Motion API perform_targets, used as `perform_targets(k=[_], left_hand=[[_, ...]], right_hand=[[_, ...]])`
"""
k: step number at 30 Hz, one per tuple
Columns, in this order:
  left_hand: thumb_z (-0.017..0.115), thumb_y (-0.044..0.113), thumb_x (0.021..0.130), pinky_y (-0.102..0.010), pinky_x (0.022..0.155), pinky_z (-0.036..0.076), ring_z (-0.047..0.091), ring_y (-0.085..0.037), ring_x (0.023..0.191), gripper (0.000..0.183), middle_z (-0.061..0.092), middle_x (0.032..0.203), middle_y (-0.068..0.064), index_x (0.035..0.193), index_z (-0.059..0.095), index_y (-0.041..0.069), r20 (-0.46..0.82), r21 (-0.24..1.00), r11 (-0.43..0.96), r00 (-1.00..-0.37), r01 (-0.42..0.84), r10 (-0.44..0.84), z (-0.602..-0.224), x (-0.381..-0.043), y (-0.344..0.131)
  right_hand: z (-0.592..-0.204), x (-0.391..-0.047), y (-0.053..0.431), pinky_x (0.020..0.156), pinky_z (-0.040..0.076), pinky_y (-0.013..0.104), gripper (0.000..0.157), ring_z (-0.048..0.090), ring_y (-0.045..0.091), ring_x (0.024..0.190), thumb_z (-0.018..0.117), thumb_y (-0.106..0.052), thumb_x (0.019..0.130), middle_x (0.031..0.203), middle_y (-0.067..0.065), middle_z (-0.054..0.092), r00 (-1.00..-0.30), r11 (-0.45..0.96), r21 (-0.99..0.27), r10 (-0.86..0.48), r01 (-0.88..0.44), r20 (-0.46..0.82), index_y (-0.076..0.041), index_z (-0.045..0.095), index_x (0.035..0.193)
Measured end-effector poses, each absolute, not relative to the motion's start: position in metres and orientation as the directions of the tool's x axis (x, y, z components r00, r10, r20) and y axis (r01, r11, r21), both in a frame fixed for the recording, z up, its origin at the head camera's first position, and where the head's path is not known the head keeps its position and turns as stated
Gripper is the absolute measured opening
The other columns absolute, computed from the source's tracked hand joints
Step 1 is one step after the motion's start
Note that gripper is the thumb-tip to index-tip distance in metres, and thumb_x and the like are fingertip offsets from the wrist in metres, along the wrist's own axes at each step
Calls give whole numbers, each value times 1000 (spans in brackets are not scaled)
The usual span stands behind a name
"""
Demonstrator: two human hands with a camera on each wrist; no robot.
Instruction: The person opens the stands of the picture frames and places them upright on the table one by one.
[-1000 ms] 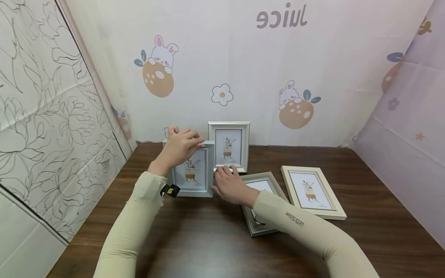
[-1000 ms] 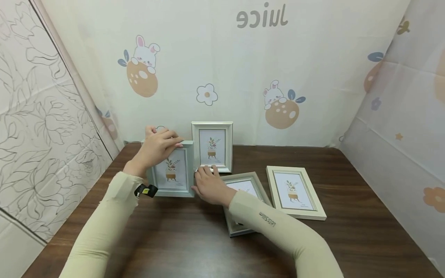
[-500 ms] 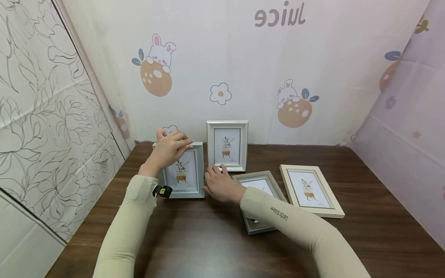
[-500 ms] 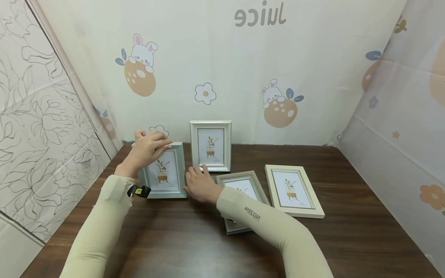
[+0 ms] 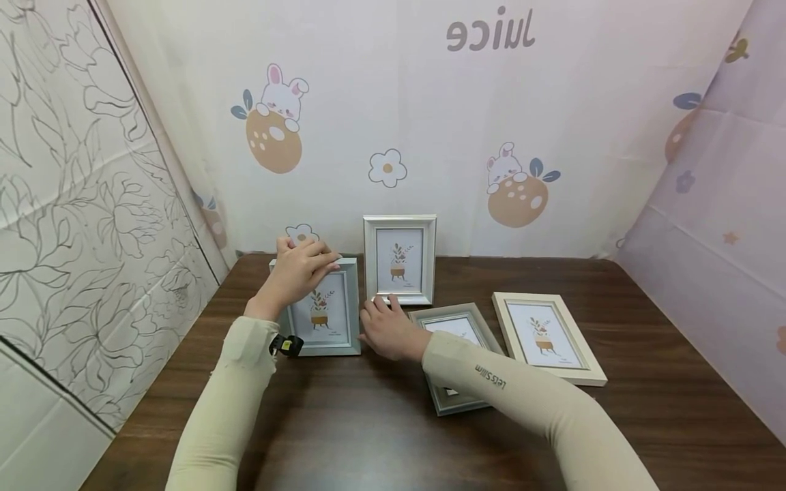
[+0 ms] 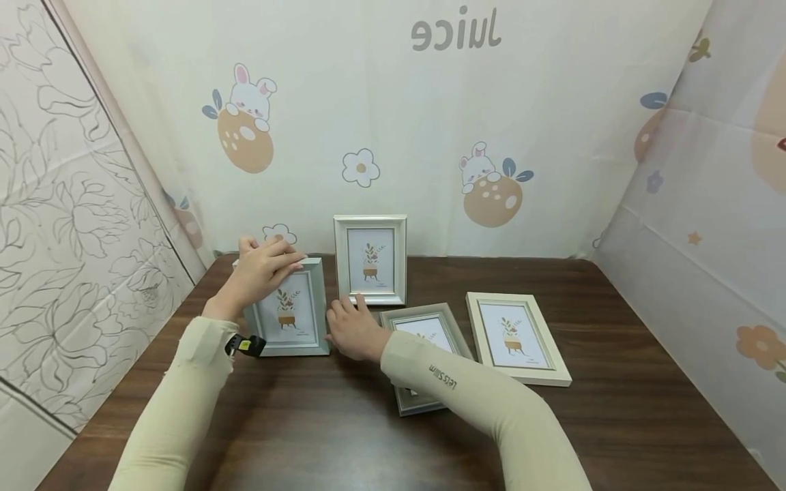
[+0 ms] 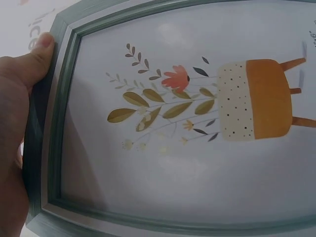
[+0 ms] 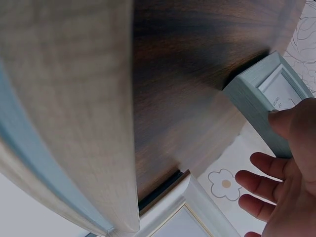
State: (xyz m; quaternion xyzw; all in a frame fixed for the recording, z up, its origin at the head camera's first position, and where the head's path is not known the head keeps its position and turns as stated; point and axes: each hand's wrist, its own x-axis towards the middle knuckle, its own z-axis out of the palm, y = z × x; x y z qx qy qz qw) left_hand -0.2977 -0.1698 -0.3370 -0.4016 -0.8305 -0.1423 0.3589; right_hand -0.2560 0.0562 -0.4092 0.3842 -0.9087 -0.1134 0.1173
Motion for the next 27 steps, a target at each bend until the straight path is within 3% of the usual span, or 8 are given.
perform_targets(k=[10,20,27], left_hand=[[73,17,91,-51,75,23,54,-22,80,20,67,93,-4,106,78,6,704,-48,643,-431,764,565,-337,-295,-170],[72,25,90,-50,73,24,55,-24,83,27,68,97,-5,110,76,7,719,-69,642,-407,764,563,-338,-293,-168],[65,34,94,-53,78,32,60,-27,94,34,69,107,-8,115,75,8,752,-93,675,-392,732,529,-340,-290,-162]], right_hand=[[-410,-256,57,101,33,51,38,47,27,118,53,-44,101,122,8,54,-680,683,296,-722,-668,130,-9,58,115],[-402,-259,73,103,30,55,40,44,30,120,55,-42,101,125,10,51,-717,716,206,-692,-667,86,-8,54,122],[-395,-260,99,101,32,57,38,45,34,119,56,-40,100,123,13,51,-716,714,212,-693,-667,83,-6,54,119]])
